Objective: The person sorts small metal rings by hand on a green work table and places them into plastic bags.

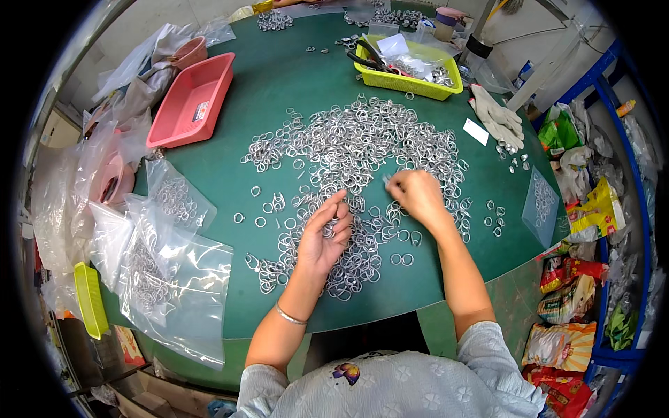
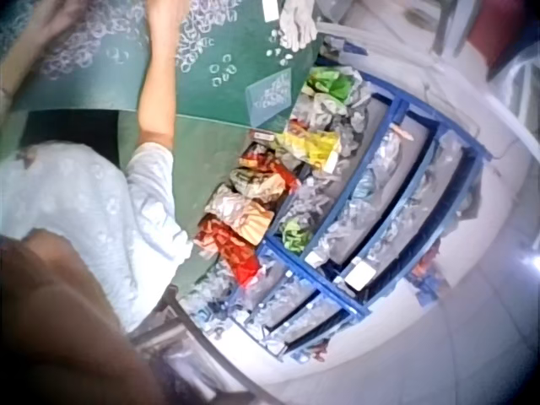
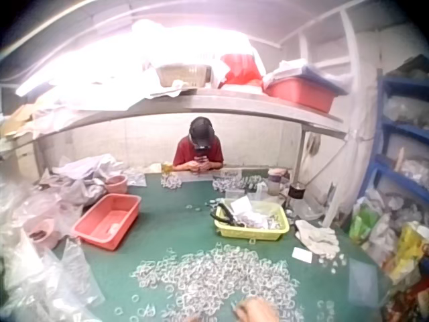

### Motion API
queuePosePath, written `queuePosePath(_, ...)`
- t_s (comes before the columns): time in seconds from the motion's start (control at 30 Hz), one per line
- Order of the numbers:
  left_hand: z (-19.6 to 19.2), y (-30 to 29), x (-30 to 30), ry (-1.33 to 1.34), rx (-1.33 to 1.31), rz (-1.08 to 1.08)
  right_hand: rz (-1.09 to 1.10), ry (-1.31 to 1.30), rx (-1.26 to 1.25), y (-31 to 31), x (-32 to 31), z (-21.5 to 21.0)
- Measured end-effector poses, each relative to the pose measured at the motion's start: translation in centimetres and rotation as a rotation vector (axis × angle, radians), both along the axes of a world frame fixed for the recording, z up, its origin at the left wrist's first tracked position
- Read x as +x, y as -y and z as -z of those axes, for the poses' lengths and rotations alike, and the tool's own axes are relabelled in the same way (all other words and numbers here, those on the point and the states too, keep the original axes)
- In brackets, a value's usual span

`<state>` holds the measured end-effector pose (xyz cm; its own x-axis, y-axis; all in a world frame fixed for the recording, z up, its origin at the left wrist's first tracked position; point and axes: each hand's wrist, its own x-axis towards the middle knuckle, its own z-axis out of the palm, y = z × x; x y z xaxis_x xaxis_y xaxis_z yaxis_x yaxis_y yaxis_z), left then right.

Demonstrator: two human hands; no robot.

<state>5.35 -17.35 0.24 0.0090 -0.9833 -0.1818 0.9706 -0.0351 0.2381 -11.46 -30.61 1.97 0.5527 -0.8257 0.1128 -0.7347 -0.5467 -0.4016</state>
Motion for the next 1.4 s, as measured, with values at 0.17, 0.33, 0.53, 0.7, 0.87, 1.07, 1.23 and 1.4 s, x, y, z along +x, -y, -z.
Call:
queuePosePath(0.17, 0.7, -0.1, 0.6, 0.018, -0.014, -0.095, 0.226, 0.090, -0.051, 0.1, -0.5, -1.6)
queuePosePath(0.33, -0.9, 0.1, -0.1, 0.078, 0.108, -0.223, -0.054, 0.162, -0.059, -0.6, 0.2, -1.0)
queuePosePath(0.53, 0.7, -0.2, 0.7, -0.006, -0.093, -0.106, -0.292, -0.091, -0.094, -6.2, 2.1, 2.3)
queuePosePath(0.7, 0.0, -0.2, 0.7, -0.004, 0.028, -0.141, -0.365, -0.115, 0.263, -9.3, 0.4, -2.0)
queuePosePath(0.87, -0.3, -0.5, 0.8, -0.053, -0.005, -0.145, 0.041, 0.370, -0.029, -3.7, -4.3, 0.6)
queuePosePath(1.07, -0.1, -0.3, 0.7, -0.038, 0.019, -0.099, 0.188, -0.143, -0.335, 0.9, -5.2, 1.0)
queuePosePath(1.23, 0.1, -0.4, 0.6, -0.047, 0.022, -0.112, 0.018, -0.209, -0.126, -5.1, -3.4, 1.5)
queuePosePath(1.4, 0.1, -0.5, 0.5, -0.026, 0.018, -0.112, -0.253, -0.002, 0.069, -9.2, -2.8, 0.1)
